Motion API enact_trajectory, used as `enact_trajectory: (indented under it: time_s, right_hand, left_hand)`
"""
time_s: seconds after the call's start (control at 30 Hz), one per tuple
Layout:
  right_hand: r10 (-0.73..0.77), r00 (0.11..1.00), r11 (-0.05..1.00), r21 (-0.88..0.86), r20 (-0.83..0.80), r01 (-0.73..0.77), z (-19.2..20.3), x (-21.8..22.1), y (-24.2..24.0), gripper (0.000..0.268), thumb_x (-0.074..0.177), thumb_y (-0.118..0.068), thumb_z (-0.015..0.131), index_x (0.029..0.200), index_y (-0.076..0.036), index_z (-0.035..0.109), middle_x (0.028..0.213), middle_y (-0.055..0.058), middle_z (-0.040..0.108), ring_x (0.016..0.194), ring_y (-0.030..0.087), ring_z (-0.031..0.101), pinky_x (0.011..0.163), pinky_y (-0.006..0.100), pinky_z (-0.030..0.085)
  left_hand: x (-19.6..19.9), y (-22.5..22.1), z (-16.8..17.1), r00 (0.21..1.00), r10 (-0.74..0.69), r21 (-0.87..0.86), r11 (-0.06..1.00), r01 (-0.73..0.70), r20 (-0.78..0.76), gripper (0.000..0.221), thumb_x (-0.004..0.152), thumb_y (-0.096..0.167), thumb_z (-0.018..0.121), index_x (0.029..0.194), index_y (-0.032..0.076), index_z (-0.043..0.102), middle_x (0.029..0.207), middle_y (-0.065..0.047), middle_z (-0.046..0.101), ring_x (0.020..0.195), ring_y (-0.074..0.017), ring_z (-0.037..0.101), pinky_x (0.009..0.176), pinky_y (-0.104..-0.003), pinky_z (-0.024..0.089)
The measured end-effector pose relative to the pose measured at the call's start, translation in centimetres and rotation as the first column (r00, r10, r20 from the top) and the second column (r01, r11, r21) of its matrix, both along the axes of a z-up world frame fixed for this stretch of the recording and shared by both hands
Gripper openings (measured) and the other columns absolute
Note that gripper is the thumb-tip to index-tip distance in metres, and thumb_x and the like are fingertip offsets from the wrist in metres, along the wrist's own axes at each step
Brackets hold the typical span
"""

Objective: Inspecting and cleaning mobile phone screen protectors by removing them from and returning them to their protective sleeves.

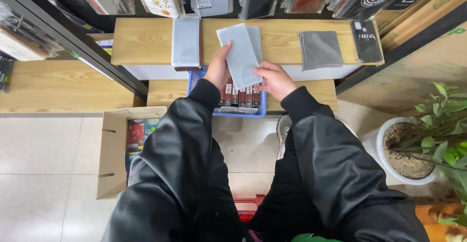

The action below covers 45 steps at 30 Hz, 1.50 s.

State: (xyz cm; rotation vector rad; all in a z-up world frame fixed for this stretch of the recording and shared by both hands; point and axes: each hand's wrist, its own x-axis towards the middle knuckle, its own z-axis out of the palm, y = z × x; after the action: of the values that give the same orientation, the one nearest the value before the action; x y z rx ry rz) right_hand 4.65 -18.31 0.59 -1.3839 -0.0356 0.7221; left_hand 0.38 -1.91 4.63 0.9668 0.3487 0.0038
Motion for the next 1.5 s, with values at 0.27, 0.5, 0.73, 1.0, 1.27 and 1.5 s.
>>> enact_trajectory:
  time_s: [0.27, 0.5, 0.73, 1.0, 1.27, 1.5]
  right_hand:
    - [0.347, 0.936, 0.937, -0.059, 0.053, -0.344, 6.0, -2.4, 0.5, 0.023, 0.095, -0.026, 0.064, 0.096, -0.003, 0.066, 0.087, 0.012, 0.072, 0.078, 0.021, 0.073, 0.065, 0.032, 0.063]
    - [0.509, 0.85, 0.858, 0.001, 0.139, -0.514, 6.2, -4.3, 0.0, 0.022, 0.095, -0.02, 0.064, 0.085, -0.001, 0.067, 0.065, 0.015, 0.067, 0.061, 0.023, 0.071, 0.054, 0.03, 0.061]
    - [0.478, 0.871, 0.869, 0.083, 0.11, -0.488, 4.9, -4.6, -0.4, 0.021, 0.093, -0.016, 0.065, 0.079, -0.001, 0.064, 0.057, 0.014, 0.062, 0.053, 0.022, 0.066, 0.046, 0.028, 0.057]
    - [0.392, 0.919, 0.882, 0.265, 0.049, -0.391, 9.2, -4.9, -0.3, 0.011, 0.091, -0.008, 0.065, 0.083, 0.0, 0.064, 0.058, 0.016, 0.062, 0.056, 0.024, 0.066, 0.048, 0.031, 0.058]
    - [0.397, 0.89, 0.882, 0.174, 0.226, -0.438, 5.3, -1.8, -2.6, 0.006, 0.089, -0.006, 0.067, 0.093, -0.002, 0.067, 0.078, 0.01, 0.069, 0.074, 0.019, 0.068, 0.068, 0.038, 0.061]
    - [0.28, 0.91, 0.624, 0.663, 0.305, -0.414, 6.5, -0.6, -2.5, 0.042, 0.095, -0.031, 0.051, 0.127, -0.004, 0.051, 0.066, 0.014, 0.053, 0.058, 0.034, 0.064, 0.056, 0.049, 0.06]
  left_hand:
    - [-1.9, 0.4, 4.3, 0.975, -0.107, -0.446, 0.876, 0.186, 0.196, 0.062, 0.095, 0.043, 0.058, 0.139, 0.0, 0.046, 0.135, -0.027, 0.055, 0.123, -0.0438, 0.055, 0.108, -0.056, 0.043]
    - [-2.7, -0.3, 5.1, 0.9, -0.234, -0.361, 0.856, 0.371, 0.368, 0.082, 0.093, 0.067, 0.041, 0.13, -0.005, 0.055, 0.119, -0.027, 0.063, 0.104, -0.0391, 0.067, 0.093, -0.055, 0.056]
    - [-2.9, -1.1, 6.1, 0.858, -0.311, -0.163, 0.9, 0.404, 0.41, 0.1, 0.088, 0.078, 0.021, 0.114, -0.009, 0.061, 0.093, -0.028, 0.067, 0.085, -0.0354, 0.072, 0.08, -0.047, 0.06]
    - [-6.0, -3.8, 13.1, 0.99, -0.135, 0.327, 0.938, 0.112, 0.046, 0.093, 0.089, 0.067, 0.02, 0.114, -0.01, 0.066, 0.105, -0.033, 0.07, 0.1, -0.0452, 0.07, 0.094, -0.051, 0.055]
    - [-6.7, -1.8, 9.0, 0.932, -0.249, 0.255, 0.95, 0.182, 0.263, 0.08, 0.096, 0.062, 0.023, 0.116, -0.003, 0.065, 0.11, -0.028, 0.069, 0.105, -0.0386, 0.068, 0.096, -0.052, 0.053]
    - [-6.2, -1.9, 5.8, 0.839, -0.403, -0.236, 0.832, 0.502, 0.364, 0.058, 0.094, 0.042, 0.056, 0.125, -0.008, 0.052, 0.113, -0.032, 0.063, 0.105, -0.043, 0.065, 0.091, -0.061, 0.053]
